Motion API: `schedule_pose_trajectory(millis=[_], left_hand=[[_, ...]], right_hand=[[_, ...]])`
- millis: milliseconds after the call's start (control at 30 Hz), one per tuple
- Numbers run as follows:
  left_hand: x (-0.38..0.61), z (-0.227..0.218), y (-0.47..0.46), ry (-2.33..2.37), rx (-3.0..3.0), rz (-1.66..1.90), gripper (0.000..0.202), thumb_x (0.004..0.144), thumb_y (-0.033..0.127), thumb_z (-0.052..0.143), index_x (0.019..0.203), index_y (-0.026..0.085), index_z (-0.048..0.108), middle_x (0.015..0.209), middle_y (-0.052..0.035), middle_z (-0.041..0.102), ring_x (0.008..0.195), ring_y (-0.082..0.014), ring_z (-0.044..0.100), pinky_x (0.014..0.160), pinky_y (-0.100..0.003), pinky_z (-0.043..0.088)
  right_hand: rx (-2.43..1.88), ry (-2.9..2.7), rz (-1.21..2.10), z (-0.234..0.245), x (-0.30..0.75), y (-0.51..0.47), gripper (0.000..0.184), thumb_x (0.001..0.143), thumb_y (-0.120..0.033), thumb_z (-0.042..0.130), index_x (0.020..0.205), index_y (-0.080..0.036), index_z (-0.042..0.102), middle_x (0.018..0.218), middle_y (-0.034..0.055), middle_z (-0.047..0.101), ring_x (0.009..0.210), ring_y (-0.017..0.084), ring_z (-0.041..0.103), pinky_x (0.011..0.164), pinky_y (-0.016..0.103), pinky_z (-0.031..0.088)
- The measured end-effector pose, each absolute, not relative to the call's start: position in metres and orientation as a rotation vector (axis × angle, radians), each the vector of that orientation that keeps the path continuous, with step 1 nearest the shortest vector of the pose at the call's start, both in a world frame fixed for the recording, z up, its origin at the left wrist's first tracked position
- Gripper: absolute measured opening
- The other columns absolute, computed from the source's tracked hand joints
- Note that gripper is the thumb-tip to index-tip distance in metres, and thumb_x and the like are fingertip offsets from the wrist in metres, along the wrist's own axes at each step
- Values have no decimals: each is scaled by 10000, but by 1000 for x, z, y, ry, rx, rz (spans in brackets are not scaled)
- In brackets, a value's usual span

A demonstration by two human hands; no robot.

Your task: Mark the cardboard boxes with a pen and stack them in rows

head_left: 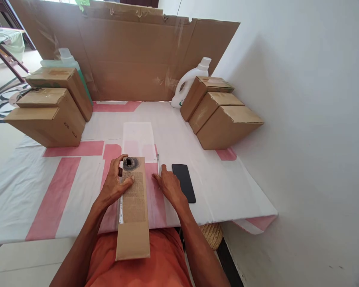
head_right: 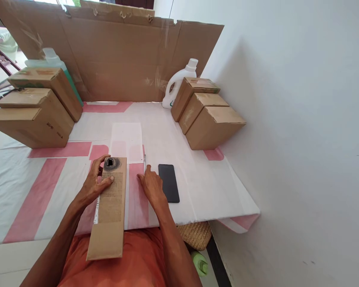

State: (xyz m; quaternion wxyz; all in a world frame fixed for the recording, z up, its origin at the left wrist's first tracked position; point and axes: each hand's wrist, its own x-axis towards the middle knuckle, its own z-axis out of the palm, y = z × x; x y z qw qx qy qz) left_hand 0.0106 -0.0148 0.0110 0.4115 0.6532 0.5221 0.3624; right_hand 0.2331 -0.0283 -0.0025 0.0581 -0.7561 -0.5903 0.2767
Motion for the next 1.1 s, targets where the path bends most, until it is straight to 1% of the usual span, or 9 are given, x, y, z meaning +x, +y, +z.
schedule_pose_trajectory(millis=[133, 233, 400, 500, 600, 833, 933, 1033, 1100], left_hand=[[11, 9, -15, 1306, 1657, 945, 667, 797, 361, 655, 1430, 254, 472, 1397, -99, 527, 979, -223, 543, 926, -404, 486], [11, 8, -14, 1300, 1648, 951, 667, 799, 360, 656, 1432, 258, 473, 1407, -97, 522, 996, -226, 547, 937, -403, 484], [13, 8, -14, 1290, 1633, 938, 681, 788, 355, 655, 1433, 245, 466, 1423, -104, 501, 1007, -226, 553, 952, -402, 481], [13, 9, -15, 1287, 1597, 929, 685, 792, 334, 649, 1443, 250, 453, 1437, -104, 487, 1010, -225, 559, 956, -405, 476], [14, 8, -16, 1261, 1575, 956, 686, 782, 315, 657, 1436, 255, 459, 1430, -106, 482, 993, -226, 562, 919, -399, 488], [21, 5, -13, 1236, 1570, 985, 698, 755, 266, 671, 1426, 256, 478, 1368, -106, 509, 1029, -243, 574, 882, -388, 516], [24, 6, -13, 1250, 1573, 980, 679, 785, 288, 692, 1429, 253, 480, 1357, -108, 518, 1061, -252, 581, 914, -402, 521], [23, 7, -14, 1251, 1572, 983, 636, 834, 347, 671, 1435, 243, 495, 1309, -110, 531, 1063, -257, 572, 915, -411, 523], [20, 5, -14, 1229, 1565, 983, 639, 843, 359, 653, 1450, 238, 492, 1283, -109, 535, 1073, -261, 569, 925, -418, 523]], right_hand=[[-2438, -1619, 617, -3, 259, -54, 552, 1003, -387, 575, 1444, -102, 406, 1346, 289, 604, 1263, 430, 590, 934, 483, 491], [-2559, -1342, 530, -10, 282, -74, 611, 884, -415, 726, 1333, -65, 506, 1372, 348, 539, 1355, 505, 479, 989, 556, 464], [-2431, -1156, 692, -25, 304, -81, 510, 740, -492, 799, 1043, -123, 618, 1124, 277, 684, 1135, 461, 646, 896, 512, 516], [-2211, -1094, 866, -28, 303, -77, 401, 771, -511, 711, 952, -158, 655, 985, 190, 748, 1005, 403, 709, 824, 480, 551], [-1936, -1054, 1057, -21, 293, -77, 387, 827, -520, 631, 1005, -181, 692, 950, 113, 791, 931, 328, 752, 773, 436, 598], [-1152, -605, 1614, 39, 254, -73, 458, 778, -426, 862, 1136, -175, 729, 1127, 127, 791, 890, 276, 778, 835, 434, 640], [-1001, -667, 1754, 61, 227, -60, 405, 850, -507, 795, 1090, -187, 736, 1042, 112, 795, 883, 273, 774, 806, 420, 643], [-853, -712, 1939, 69, 201, -45, 633, 940, -754, 512, 1088, -179, 731, 996, 138, 785, 942, 301, 769, 801, 439, 639], [-821, -706, 2014, 70, 189, -37, 729, 956, -798, 377, 1113, -174, 719, 980, 147, 781, 969, 308, 761, 799, 445, 635]])
